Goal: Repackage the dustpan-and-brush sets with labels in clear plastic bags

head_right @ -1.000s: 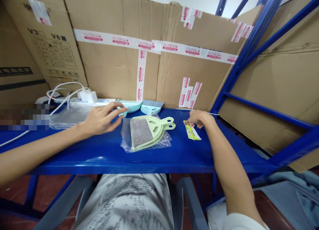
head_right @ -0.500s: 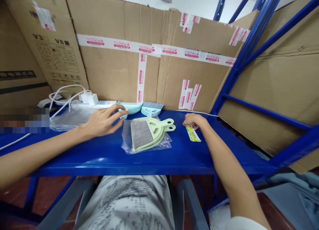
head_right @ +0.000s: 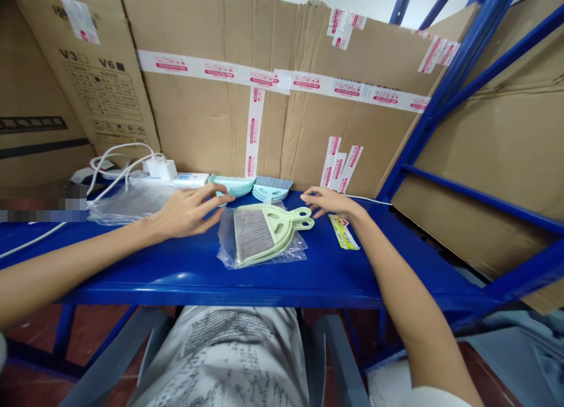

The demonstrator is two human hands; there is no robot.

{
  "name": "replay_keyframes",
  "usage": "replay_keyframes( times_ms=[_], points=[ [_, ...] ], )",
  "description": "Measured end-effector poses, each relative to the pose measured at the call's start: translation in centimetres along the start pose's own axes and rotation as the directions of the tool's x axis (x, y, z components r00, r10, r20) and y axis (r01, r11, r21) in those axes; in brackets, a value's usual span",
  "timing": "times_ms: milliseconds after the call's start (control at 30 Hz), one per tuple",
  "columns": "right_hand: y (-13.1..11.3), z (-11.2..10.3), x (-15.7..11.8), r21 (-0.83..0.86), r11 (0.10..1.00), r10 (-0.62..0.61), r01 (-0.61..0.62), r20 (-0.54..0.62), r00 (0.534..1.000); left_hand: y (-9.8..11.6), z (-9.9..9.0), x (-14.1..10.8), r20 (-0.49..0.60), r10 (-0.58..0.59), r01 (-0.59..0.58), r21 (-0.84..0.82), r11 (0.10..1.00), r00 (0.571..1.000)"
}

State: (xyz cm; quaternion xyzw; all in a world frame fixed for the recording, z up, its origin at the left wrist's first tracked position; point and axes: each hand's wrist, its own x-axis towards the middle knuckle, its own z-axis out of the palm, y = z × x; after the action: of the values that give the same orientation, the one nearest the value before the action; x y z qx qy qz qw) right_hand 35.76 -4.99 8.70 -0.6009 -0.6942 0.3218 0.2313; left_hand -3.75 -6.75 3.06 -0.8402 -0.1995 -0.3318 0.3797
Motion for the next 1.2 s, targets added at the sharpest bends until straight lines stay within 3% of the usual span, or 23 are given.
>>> replay_keyframes(
  times_ms=[100,167,267,300,367,433,500,733,933,1200],
  points=[
    [0.0,2.6,0.7,0.070,0.987,-0.149,0.145,0.065,0.987,0.2,-0.1,0.2,0.049,0.005,0.000,-0.096,0.995,0.999],
    [-0.1,3.6,0.9,0.125,0.978,-0.185,0.166,0.166,0.968,0.8,-0.7,0.6,0.074,-0.065,0.081,-0.249,0.965,0.995],
    [-0.6,4.2,0.4,0.185,0.972,-0.190,0.143,0.268,0.944,2.6,-2.4,1.3,0.049,-0.156,0.159,-0.511,0.845,0.986],
    [-0.9,4.4,0.1,0.184,0.973,-0.187,0.137,0.289,0.939,3.5,-3.0,1.5,0.019,-0.125,0.114,-0.556,0.823,0.992],
    [-1.6,4.8,-0.5,0.175,0.976,-0.183,0.130,0.333,0.925,5.2,-3.9,1.8,-0.009,0.080,-0.070,-0.602,0.795,0.997],
    [-2.2,5.5,-1.0,0.186,0.974,-0.193,0.131,0.370,0.909,6.7,-4.2,1.7,-0.020,0.272,-0.237,-0.559,0.795,0.962],
    [-2.5,6.1,-1.3,0.234,0.964,-0.211,0.124,0.392,0.896,7.9,-3.9,1.5,0.008,0.365,-0.315,-0.488,0.814,0.931],
    [-2.3,5.9,-1.1,0.293,0.955,-0.161,0.045,0.386,0.908,9.0,-3.6,0.7,-0.159,0.428,-0.454,-0.207,0.867,0.890],
    [-2.2,5.6,-0.5,0.327,0.944,-0.065,-0.045,0.318,0.946,8.9,-3.8,0.7,-0.190,0.355,-0.385,-0.153,0.910,0.915],
    [-2.3,6.2,-0.5,0.413,0.910,-0.128,0.029,0.214,0.969,9.0,-3.8,0.2,-0.206,0.422,-0.437,-0.032,0.899,0.883]
  ],
)
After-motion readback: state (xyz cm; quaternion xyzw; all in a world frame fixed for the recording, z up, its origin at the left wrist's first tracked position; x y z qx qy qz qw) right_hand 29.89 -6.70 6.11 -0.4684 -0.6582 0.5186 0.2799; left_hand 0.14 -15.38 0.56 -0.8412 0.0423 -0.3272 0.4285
